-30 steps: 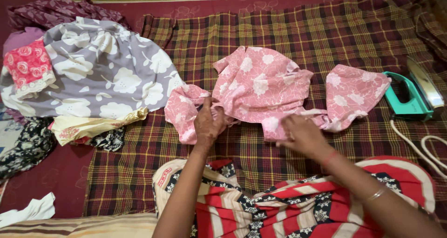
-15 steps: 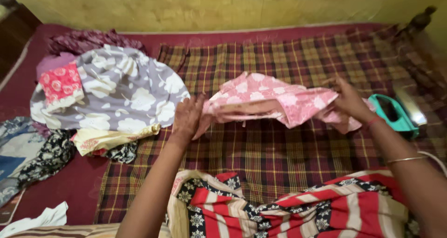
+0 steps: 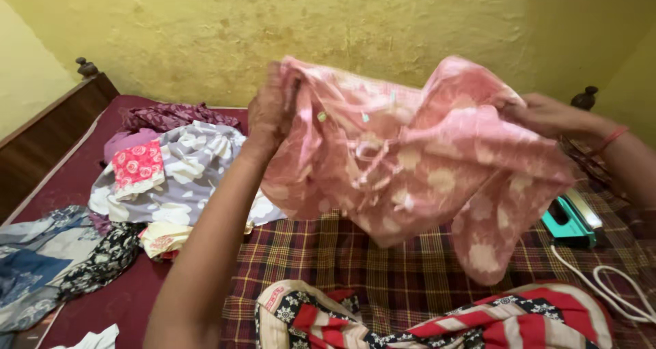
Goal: The person sits cross-legged on a bed and irons a pink floral long-sleeved shirt. They first unfold the garment, spread it flat on the bed, and then use a teal electric iron to smooth the sleeves and body of the shirt.
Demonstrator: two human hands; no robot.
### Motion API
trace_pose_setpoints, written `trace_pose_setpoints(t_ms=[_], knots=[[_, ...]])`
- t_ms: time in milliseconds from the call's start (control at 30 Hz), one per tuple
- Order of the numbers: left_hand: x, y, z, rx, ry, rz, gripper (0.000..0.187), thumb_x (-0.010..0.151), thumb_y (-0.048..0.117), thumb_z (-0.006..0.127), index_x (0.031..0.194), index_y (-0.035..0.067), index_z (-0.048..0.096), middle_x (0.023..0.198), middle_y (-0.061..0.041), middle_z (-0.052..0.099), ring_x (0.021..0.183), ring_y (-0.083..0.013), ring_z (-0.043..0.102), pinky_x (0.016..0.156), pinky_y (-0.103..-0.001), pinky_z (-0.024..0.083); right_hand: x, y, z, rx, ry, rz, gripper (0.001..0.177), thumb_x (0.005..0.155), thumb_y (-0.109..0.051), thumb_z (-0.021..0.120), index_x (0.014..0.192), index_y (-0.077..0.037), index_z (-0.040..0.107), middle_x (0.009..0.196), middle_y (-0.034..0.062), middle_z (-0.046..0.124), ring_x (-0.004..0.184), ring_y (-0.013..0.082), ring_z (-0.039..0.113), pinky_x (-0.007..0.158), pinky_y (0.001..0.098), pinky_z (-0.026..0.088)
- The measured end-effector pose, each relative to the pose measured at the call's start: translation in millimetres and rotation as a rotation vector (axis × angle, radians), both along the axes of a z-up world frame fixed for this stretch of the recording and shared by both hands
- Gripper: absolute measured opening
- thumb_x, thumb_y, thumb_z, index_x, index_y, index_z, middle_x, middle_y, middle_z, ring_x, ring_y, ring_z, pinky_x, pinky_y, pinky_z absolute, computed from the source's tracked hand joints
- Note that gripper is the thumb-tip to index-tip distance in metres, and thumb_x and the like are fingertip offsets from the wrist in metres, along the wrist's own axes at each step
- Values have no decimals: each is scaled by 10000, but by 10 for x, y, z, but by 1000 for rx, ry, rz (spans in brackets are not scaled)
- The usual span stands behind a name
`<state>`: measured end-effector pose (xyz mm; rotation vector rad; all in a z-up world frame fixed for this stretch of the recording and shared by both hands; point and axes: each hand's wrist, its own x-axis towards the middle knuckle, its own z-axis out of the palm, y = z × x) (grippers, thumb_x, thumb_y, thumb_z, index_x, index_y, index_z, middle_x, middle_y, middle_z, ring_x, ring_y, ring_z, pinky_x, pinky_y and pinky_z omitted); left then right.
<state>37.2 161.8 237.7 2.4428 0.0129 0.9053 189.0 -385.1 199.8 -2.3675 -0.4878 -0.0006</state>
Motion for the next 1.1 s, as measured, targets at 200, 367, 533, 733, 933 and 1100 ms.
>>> trace_pose_setpoints(t_ms=[200,367,533,733,933,1100], knots=[[-339,99,216,931,-33,-242,658,950,604,545,1311,55,547,1214,-192,640,1025,-359,684,758,-479,571,65,-281,216,486,-215,67,459,1181,-352,457,1291,78,572,1151,98,647,967,170,637,825,343,553],[-195,336,258,845,-351,-135,250,1006,228,628,1211,89,665,1306,-124,647,1060,-304,687,811,-406,584,108,-350,358,467,-394,283,269,1255,-195,506,1191,53,585,1084,151,665,840,146,658,755,323,547],[68,335,383,-382,-180,-349,155,1024,168,636,1126,68,696,981,-111,710,816,-185,687,715,-323,528,-51,-68,549,213,-529,-97,178,1106,-83,563,1239,31,592,1026,209,646,717,188,599,591,383,503],[-56,336,386,-98,-419,-186,128,1063,127,663,1095,3,659,976,-102,707,883,-184,688,789,-319,538,42,-101,502,-30,-730,-41,127,1184,-86,634,1243,26,618,1119,170,686,902,208,666,770,398,571],[81,253,302,101,-423,113,168,1009,224,716,945,69,727,1045,-114,644,931,-279,628,810,-406,529,231,35,423,-309,-561,-205,330,1139,-253,680,1107,73,718,965,273,722,849,326,684,771,421,577],[135,372,158,242,-308,114,127,1048,193,650,1031,84,712,1099,-128,657,1020,-339,635,864,-471,507,322,-111,402,146,-792,-135,384,1185,-299,576,1281,61,671,1127,204,672,947,229,655,792,371,544]])
